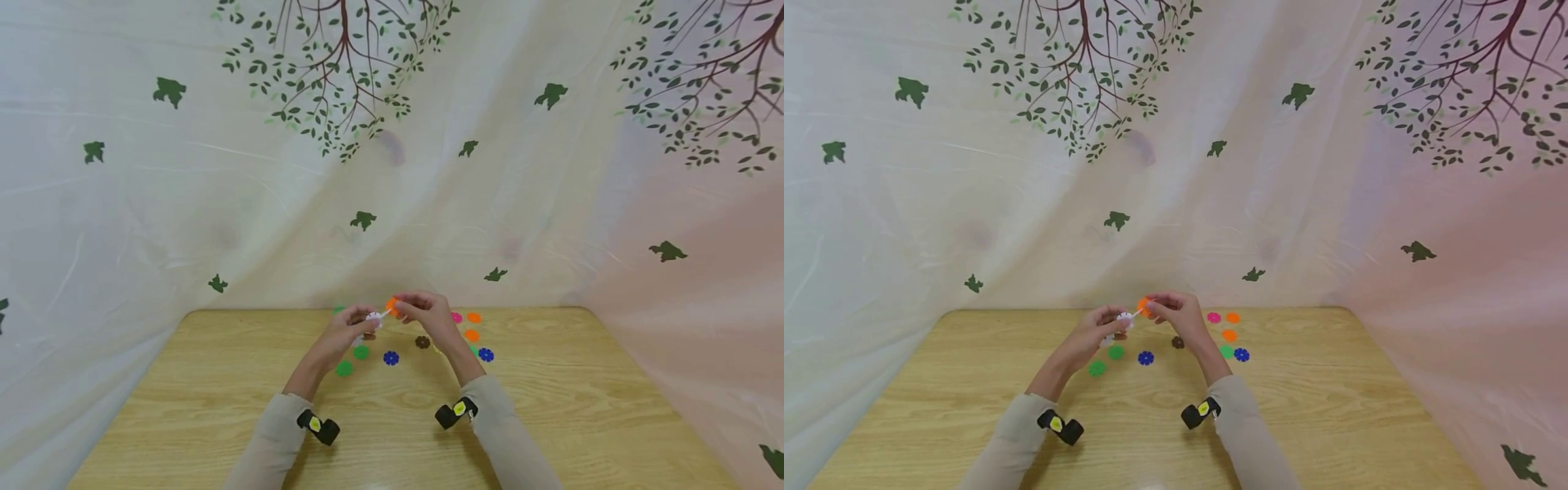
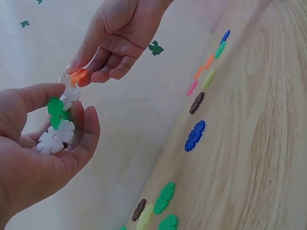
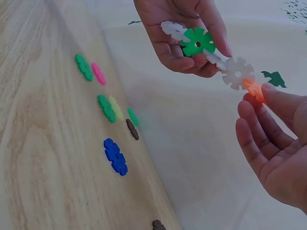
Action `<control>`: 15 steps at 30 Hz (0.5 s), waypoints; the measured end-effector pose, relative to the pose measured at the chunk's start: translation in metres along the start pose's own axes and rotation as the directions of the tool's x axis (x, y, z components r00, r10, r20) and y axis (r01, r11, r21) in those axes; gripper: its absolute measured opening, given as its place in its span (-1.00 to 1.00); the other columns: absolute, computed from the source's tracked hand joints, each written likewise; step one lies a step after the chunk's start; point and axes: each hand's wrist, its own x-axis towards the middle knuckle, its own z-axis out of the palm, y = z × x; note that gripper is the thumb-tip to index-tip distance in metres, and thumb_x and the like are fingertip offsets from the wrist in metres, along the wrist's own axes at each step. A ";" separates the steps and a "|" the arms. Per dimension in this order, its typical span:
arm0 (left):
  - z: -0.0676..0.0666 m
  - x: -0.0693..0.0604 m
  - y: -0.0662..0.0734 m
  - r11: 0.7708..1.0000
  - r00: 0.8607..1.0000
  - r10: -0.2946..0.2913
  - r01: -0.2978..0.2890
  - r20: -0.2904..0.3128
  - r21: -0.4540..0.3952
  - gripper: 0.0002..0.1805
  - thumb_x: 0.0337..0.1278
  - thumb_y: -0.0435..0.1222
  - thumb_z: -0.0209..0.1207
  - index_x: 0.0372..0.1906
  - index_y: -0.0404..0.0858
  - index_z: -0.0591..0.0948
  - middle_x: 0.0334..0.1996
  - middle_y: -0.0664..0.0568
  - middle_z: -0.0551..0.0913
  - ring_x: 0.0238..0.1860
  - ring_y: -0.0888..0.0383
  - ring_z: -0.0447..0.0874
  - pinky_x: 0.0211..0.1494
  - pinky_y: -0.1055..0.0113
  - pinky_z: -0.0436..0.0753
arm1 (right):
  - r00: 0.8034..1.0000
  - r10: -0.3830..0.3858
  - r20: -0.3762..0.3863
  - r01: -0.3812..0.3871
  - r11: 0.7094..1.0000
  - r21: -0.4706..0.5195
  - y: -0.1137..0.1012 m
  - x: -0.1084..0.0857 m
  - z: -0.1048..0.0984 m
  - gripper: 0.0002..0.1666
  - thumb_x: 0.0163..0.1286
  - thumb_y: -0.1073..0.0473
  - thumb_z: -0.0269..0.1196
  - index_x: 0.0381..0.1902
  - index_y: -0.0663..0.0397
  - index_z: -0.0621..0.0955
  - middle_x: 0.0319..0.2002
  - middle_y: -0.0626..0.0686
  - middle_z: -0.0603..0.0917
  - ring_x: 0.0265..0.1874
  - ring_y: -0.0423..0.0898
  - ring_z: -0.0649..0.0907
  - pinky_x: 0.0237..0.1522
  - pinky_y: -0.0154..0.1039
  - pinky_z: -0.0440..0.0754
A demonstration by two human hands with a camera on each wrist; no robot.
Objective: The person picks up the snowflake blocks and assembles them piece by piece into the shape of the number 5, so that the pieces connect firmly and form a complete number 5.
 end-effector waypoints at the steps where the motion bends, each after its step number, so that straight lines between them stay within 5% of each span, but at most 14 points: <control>1: 0.000 0.000 0.000 1.000 1.000 0.000 0.000 -0.007 -0.009 -0.67 0.47 -0.29 0.15 0.17 -0.38 0.49 -0.12 0.03 0.61 -0.13 0.17 0.63 0.33 -0.16 0.56 | 1.000 0.002 0.009 -0.002 1.000 -0.007 -0.001 0.000 0.000 -0.67 0.47 0.19 0.30 0.10 0.25 0.69 -0.23 0.02 0.79 -0.30 -0.17 0.75 -0.15 -0.16 0.79; 7: -0.002 0.003 0.002 0.999 0.998 0.008 -0.012 -0.064 -0.051 -0.60 0.49 -0.29 0.13 0.27 -0.41 0.47 -0.06 0.02 0.60 -0.10 0.18 0.60 0.33 -0.07 0.58 | 0.994 0.047 0.094 -0.041 0.997 -0.062 -0.006 0.001 -0.004 -0.57 0.47 0.17 0.30 0.22 0.25 0.62 -0.05 0.34 0.74 -0.23 -0.06 0.75 0.00 0.17 0.73; 15: -0.008 0.001 0.004 0.999 0.996 0.040 -0.042 -0.077 -0.026 -0.56 0.54 -0.26 0.08 0.38 -0.32 0.50 -0.10 0.06 0.57 -0.14 0.20 0.58 0.08 0.32 0.69 | 0.949 0.144 0.279 -0.060 0.955 -0.289 -0.003 0.000 -0.007 -0.62 0.45 0.10 0.33 0.14 0.14 0.69 -0.06 0.18 0.78 -0.12 0.11 0.74 -0.01 0.17 0.72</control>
